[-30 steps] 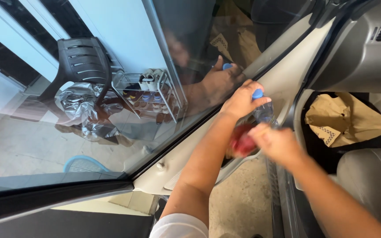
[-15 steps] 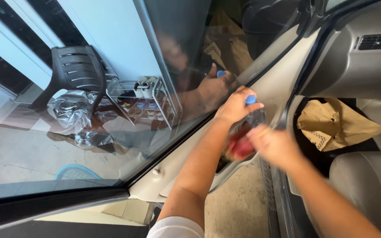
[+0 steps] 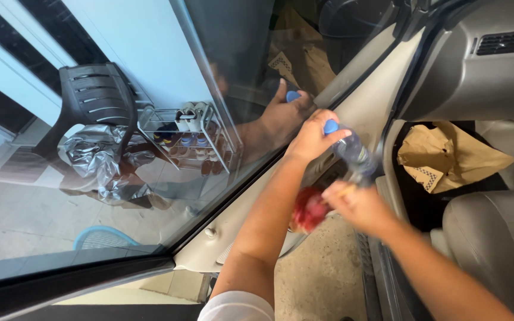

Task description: Cleaning and organizing the interior of a car, including dusting surfaces and removing trash.

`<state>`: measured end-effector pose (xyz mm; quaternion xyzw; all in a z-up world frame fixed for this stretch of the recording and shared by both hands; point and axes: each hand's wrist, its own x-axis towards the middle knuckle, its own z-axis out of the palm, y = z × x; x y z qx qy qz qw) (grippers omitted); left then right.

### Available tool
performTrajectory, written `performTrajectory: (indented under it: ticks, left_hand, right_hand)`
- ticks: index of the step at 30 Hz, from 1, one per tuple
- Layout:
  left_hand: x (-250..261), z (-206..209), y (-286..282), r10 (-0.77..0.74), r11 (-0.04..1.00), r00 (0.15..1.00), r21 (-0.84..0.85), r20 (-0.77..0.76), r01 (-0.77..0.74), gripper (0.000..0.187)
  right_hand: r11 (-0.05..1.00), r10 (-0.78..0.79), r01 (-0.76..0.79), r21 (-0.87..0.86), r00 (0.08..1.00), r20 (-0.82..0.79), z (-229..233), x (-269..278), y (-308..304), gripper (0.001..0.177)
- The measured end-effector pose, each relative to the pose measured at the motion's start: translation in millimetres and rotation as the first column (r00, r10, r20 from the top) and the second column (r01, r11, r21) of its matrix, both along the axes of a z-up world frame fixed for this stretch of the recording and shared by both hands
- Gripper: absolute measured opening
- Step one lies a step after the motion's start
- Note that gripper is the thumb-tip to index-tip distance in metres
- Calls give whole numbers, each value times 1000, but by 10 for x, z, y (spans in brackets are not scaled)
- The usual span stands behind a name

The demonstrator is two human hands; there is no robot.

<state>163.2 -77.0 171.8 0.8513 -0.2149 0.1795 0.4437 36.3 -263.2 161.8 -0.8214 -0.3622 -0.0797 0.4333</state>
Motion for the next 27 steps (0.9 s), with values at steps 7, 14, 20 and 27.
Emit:
performTrajectory:
  ticks: [7, 14, 20, 27]
  left_hand:
    - [-53, 80, -14, -22, 998, 996, -56, 87, 27, 42]
    - [-57, 35, -11, -24, 1000, 997, -9, 78, 25, 43]
    - [-12, 27, 20, -85, 996, 984, -7, 154, 87, 40]
    - [38, 48, 27, -39, 999, 984, -20, 174, 43, 39]
  right_hand:
    - [758, -652, 651, -29, 758, -32, -94, 531, -937, 26]
    - [735, -578, 558, 385, 813, -73, -750, 262, -1008, 21]
    - [790, -601, 524, 318, 766, 229, -962, 266, -1112, 9]
    - [785, -614, 511, 350, 716, 331, -1090, 189, -1121, 7]
